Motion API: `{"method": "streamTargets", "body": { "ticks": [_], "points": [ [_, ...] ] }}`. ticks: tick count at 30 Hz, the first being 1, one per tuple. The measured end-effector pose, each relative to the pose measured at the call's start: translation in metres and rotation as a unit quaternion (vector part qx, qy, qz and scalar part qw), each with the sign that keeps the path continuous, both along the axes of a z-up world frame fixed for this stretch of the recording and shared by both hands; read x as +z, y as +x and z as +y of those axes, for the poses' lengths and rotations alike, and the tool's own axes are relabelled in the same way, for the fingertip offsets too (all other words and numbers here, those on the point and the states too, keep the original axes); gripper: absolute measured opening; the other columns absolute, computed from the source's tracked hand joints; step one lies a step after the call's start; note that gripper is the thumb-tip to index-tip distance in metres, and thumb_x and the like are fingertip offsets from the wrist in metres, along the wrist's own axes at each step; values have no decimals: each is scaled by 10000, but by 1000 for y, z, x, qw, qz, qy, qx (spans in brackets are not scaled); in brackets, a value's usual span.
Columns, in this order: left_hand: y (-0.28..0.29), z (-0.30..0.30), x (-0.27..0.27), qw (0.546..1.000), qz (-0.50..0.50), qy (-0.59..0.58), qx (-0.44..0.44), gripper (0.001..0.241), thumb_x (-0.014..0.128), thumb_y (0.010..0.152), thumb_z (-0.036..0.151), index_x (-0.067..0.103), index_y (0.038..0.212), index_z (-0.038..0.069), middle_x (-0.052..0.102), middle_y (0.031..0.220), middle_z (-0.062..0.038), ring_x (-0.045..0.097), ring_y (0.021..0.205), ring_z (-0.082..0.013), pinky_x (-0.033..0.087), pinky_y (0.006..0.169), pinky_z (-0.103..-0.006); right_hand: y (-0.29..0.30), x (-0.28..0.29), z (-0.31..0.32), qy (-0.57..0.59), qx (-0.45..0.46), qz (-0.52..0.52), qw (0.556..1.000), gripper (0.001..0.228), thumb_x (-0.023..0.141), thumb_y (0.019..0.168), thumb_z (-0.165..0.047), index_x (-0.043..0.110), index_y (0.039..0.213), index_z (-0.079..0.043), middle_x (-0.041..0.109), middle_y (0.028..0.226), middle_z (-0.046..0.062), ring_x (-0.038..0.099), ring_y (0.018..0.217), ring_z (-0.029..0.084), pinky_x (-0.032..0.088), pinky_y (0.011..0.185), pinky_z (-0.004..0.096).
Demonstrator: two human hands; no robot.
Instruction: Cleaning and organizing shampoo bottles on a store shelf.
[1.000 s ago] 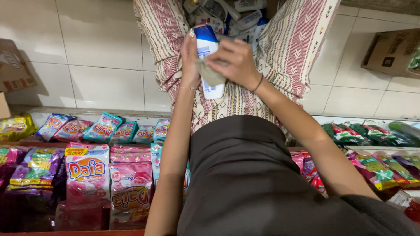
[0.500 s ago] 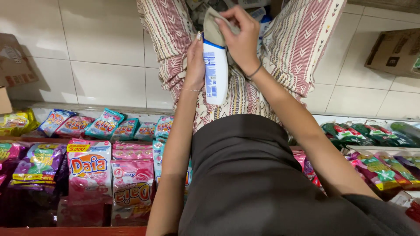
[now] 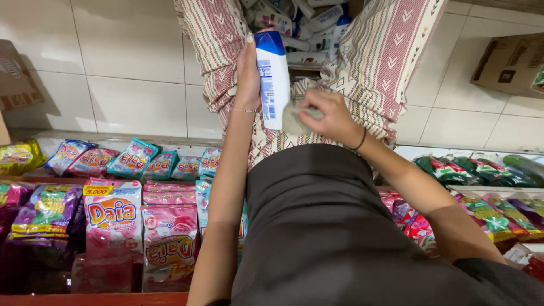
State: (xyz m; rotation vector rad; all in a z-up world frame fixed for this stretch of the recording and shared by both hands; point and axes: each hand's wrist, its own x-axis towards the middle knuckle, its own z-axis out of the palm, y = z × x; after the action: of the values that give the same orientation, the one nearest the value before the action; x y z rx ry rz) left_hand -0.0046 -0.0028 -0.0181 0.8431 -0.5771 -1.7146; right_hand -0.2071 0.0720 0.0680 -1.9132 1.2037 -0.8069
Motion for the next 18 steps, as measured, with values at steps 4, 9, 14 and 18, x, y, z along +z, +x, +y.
{"method": "streamTargets", "body": {
  "ticks": [4,9,14,18],
  "points": [
    [-1,-2,30,997,-58,1,-49,447,313,1127,334,565,1360,48,767,1066,-113,725,845,-146,617,723,-282,-11,20,-19,42,136,7,990,129,788,839,-115,691,807,-37,682,771,60,660,680,148,506,598,294],
    [-5,29,33,988,-85,-70,-105,390,434,1167,195,450,1523,35,642,1324,-50,618,1154,-117,528,1024,-274,-42,28,-59,79,-45,-157,983,142,752,950,-128,658,1005,-37,669,981,30,666,919,112,556,845,289],
    [1,44,43,947,-156,-135,-245,527,693,1011,131,490,1480,2,666,1225,-49,609,1112,-124,523,1021,-307,-17,82,-83,-7,-73,-242,968,397,641,987,-349,564,1259,-71,605,1214,29,606,1210,134,515,1067,325],
    [2,46,49,905,-260,-281,-184,596,730,976,130,456,1480,-32,589,1376,-107,550,1271,-180,435,1121,-339,11,92,-70,-107,70,-44,991,486,693,951,-406,674,1234,-10,669,1234,159,620,1180,314,501,1035,444]
  ]
}}
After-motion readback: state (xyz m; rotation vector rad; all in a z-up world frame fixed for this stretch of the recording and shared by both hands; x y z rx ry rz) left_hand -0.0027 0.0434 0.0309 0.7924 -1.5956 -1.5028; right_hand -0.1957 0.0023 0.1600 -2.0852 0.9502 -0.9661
